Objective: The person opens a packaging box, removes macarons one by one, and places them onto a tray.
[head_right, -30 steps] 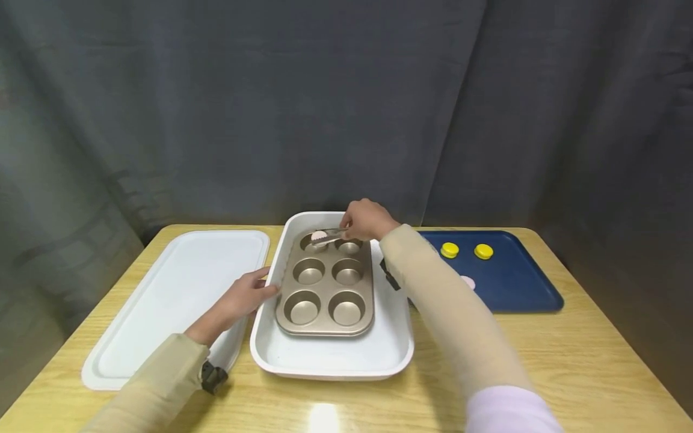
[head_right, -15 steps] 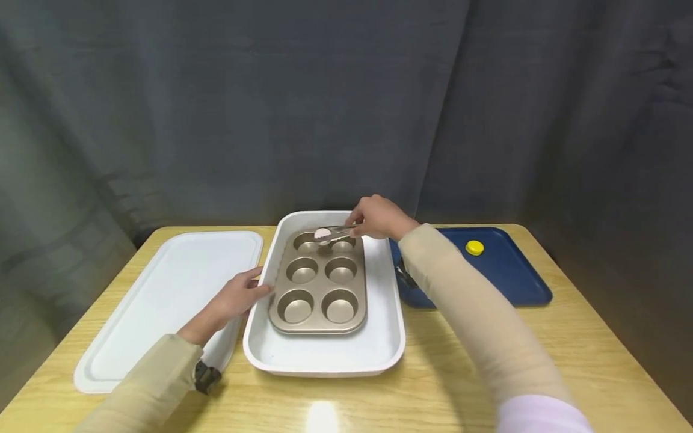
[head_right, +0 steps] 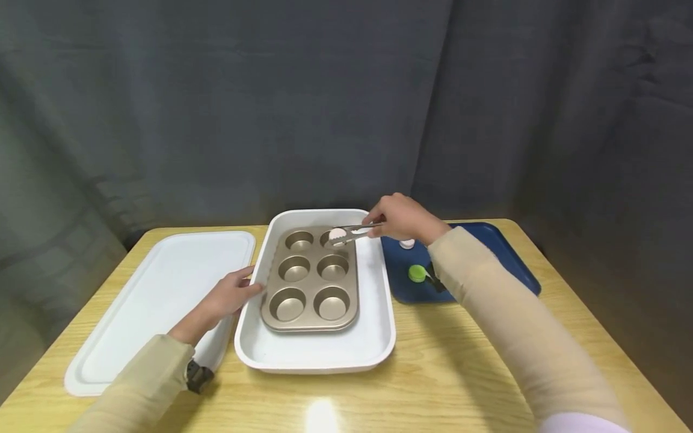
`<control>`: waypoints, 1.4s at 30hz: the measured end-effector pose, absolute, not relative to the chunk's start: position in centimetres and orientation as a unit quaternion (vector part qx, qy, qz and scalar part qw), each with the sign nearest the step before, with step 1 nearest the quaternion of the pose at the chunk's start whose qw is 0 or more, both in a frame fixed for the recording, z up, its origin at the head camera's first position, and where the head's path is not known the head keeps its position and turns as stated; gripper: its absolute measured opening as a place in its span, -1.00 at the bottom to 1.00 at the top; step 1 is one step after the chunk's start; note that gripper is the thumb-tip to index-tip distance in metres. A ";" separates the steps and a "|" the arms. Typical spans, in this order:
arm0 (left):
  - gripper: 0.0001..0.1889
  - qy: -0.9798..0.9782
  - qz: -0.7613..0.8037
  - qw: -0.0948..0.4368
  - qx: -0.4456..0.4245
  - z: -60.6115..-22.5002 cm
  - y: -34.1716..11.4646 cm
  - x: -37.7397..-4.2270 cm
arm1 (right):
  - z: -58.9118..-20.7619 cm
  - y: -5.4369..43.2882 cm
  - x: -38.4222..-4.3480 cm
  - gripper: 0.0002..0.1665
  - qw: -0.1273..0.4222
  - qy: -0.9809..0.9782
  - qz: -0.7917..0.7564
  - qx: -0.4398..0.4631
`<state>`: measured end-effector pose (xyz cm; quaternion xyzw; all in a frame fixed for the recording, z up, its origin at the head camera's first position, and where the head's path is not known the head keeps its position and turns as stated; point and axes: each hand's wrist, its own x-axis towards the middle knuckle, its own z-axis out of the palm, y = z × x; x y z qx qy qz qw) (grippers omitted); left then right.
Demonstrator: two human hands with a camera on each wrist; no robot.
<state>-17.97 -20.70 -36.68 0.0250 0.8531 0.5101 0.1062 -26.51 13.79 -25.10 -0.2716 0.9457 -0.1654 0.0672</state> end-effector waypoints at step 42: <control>-0.46 0.851 0.513 0.109 0.029 -36.8 -22.1 -18.0 | -26.8 30.9 -21.7 -0.54 0.054 0.981 -0.123 -0.137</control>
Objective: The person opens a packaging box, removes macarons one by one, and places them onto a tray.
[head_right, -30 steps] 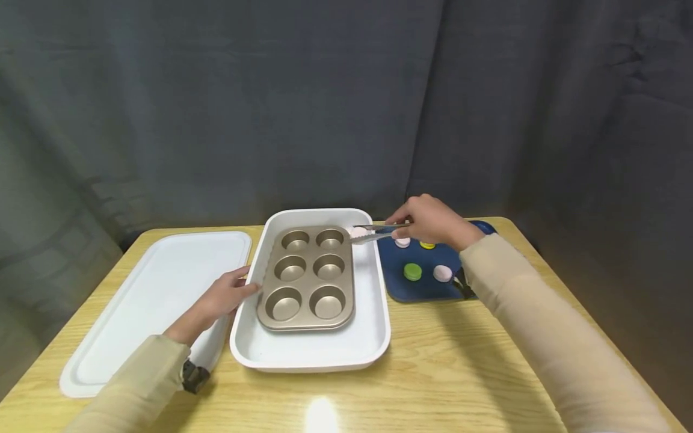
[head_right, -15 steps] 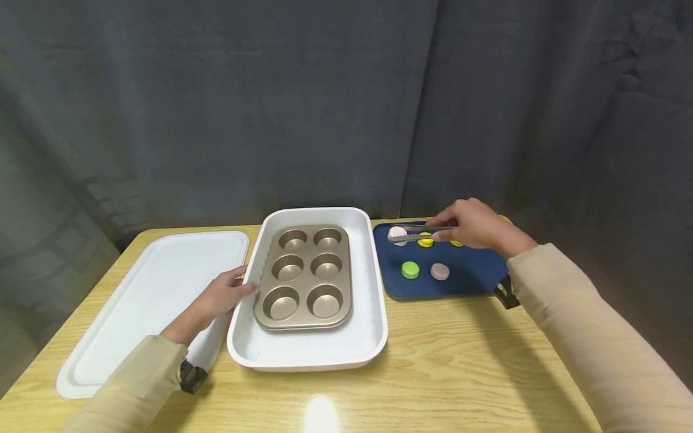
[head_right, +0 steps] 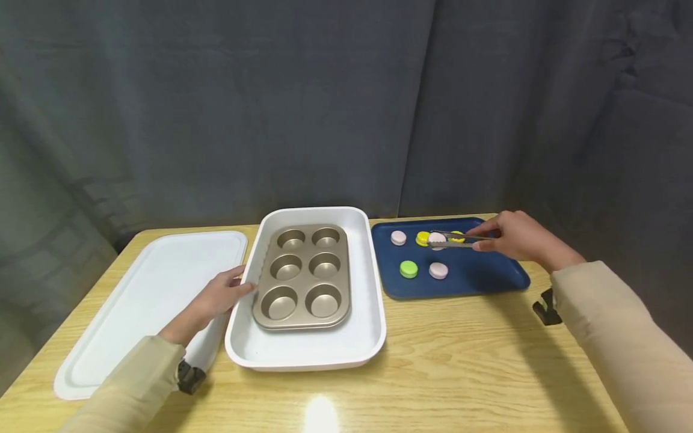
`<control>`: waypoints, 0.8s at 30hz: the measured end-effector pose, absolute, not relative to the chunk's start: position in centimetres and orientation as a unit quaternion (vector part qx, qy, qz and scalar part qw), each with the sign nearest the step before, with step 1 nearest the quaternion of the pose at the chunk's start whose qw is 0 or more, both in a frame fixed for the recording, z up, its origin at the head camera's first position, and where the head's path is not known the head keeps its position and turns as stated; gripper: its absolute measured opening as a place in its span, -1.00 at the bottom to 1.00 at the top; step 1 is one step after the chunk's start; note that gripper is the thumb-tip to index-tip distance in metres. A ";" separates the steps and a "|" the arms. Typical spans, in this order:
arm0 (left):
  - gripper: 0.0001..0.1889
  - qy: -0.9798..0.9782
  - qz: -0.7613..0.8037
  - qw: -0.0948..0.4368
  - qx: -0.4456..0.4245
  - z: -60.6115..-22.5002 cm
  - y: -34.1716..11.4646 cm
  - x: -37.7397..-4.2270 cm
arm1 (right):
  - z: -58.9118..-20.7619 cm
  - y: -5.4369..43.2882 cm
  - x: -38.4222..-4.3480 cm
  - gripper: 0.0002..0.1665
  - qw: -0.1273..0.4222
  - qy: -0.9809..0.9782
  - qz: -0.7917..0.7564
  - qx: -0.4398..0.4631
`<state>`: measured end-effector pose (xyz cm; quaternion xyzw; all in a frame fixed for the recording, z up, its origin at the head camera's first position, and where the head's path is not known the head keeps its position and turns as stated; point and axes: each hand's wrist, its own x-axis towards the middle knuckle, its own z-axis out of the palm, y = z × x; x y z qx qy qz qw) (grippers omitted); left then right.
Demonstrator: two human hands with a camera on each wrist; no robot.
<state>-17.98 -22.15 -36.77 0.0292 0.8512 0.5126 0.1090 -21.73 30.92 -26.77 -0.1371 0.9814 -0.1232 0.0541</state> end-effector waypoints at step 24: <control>-0.43 0.855 0.506 0.109 0.036 -36.6 -22.2 -18.0 | -31.0 37.8 -19.9 -0.57 0.074 0.985 -0.124 -0.090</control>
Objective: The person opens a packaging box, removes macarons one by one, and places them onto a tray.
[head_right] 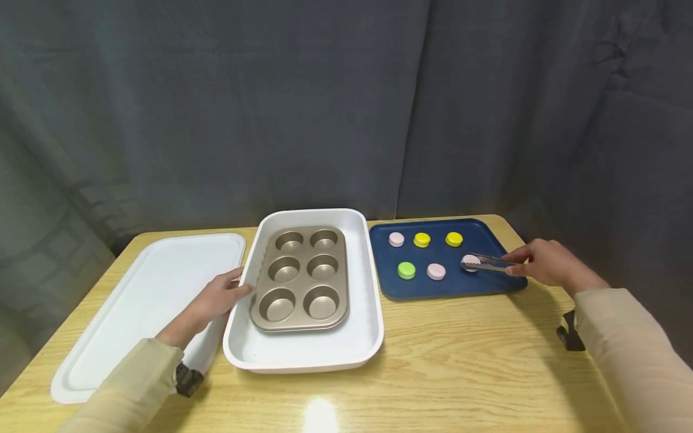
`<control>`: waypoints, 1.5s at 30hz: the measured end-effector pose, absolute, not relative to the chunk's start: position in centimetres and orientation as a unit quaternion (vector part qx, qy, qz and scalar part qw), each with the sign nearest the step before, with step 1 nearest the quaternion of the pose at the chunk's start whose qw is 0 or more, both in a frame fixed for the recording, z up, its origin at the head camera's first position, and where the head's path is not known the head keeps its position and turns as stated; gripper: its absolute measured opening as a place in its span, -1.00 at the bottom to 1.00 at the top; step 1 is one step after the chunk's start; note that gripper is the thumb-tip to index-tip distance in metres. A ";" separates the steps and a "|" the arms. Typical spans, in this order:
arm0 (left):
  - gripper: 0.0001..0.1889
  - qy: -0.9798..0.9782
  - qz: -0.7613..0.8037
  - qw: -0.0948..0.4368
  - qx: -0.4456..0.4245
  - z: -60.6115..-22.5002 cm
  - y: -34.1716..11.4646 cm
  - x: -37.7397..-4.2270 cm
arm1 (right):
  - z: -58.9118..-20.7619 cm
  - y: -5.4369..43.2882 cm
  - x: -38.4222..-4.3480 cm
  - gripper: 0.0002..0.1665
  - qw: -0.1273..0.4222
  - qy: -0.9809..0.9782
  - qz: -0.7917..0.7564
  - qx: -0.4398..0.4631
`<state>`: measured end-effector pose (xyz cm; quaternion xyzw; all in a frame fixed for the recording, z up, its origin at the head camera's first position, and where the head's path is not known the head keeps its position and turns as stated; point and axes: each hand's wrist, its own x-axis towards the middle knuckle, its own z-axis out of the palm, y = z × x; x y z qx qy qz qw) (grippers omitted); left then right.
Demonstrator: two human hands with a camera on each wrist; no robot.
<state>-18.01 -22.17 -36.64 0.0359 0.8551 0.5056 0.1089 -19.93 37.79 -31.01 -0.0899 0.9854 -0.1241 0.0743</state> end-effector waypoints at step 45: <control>-0.43 0.853 0.509 0.108 0.038 -36.6 -22.2 -17.8 | -31.9 37.7 -18.7 -0.37 0.062 0.985 -0.152 -0.050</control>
